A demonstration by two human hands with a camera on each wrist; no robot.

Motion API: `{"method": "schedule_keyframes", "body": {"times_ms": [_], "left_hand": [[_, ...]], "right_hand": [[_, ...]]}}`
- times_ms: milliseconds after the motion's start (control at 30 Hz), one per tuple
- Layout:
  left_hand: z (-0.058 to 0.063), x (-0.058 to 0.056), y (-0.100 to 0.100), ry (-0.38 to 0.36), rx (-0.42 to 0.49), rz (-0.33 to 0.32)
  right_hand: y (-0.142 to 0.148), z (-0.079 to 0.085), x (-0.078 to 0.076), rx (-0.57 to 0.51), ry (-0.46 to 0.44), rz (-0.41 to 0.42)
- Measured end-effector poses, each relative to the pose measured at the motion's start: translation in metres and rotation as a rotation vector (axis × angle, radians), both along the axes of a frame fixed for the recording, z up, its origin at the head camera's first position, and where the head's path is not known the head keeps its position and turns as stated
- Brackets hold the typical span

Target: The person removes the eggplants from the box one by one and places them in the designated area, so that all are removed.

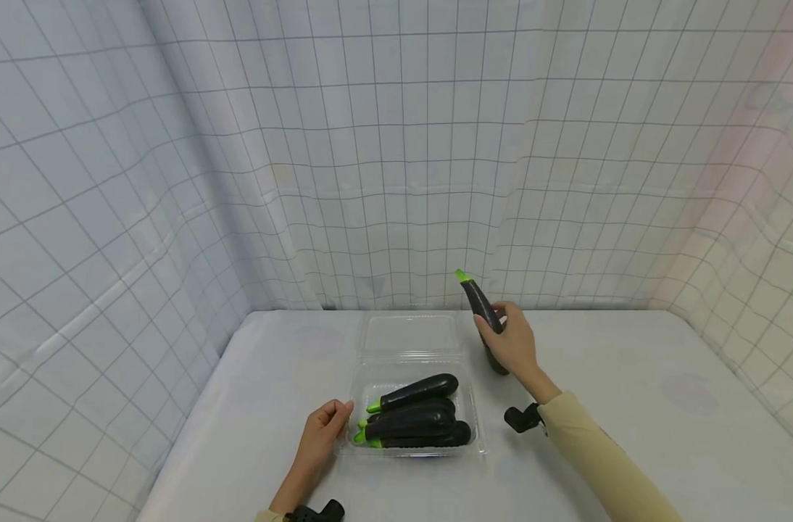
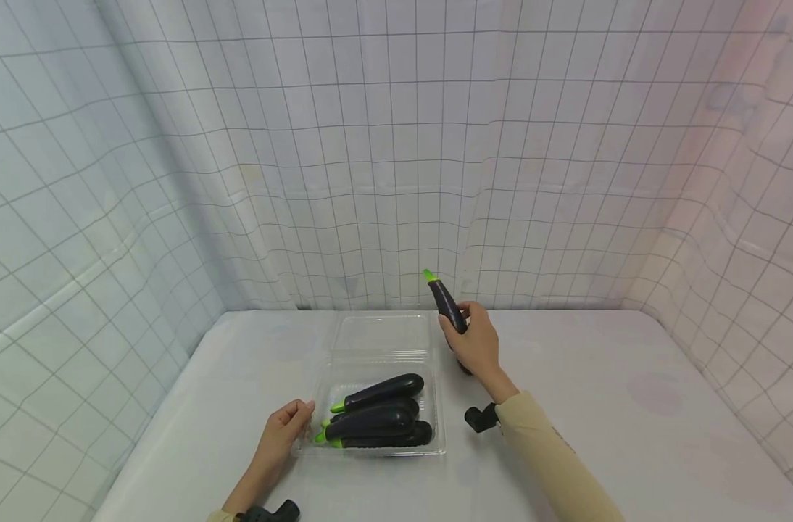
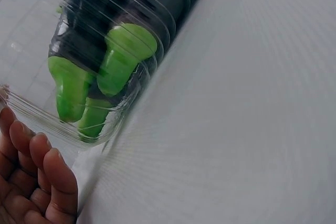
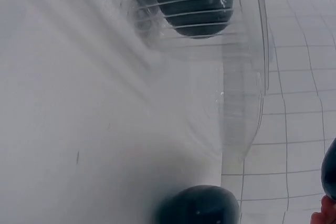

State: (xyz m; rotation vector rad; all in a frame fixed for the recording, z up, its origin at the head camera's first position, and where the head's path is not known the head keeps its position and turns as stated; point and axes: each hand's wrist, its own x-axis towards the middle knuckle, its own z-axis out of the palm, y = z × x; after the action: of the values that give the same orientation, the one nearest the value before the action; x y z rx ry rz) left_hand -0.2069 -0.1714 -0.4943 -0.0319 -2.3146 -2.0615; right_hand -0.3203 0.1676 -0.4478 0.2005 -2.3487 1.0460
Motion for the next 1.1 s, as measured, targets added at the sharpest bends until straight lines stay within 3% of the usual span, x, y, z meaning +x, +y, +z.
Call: {"method": "schedule_keyframes", "body": {"times_ms": [600,1100], "left_hand": [[0.000,0.000,0.000,-0.009,0.008,0.003],[0.000,0.000,0.001,-0.008,0.006,0.006]], "right_hand": [[0.032,-0.019,-0.012,-0.050,-0.044,-0.169],[0.053,-0.029,-0.009,-0.011,-0.229,-0.267]]}}
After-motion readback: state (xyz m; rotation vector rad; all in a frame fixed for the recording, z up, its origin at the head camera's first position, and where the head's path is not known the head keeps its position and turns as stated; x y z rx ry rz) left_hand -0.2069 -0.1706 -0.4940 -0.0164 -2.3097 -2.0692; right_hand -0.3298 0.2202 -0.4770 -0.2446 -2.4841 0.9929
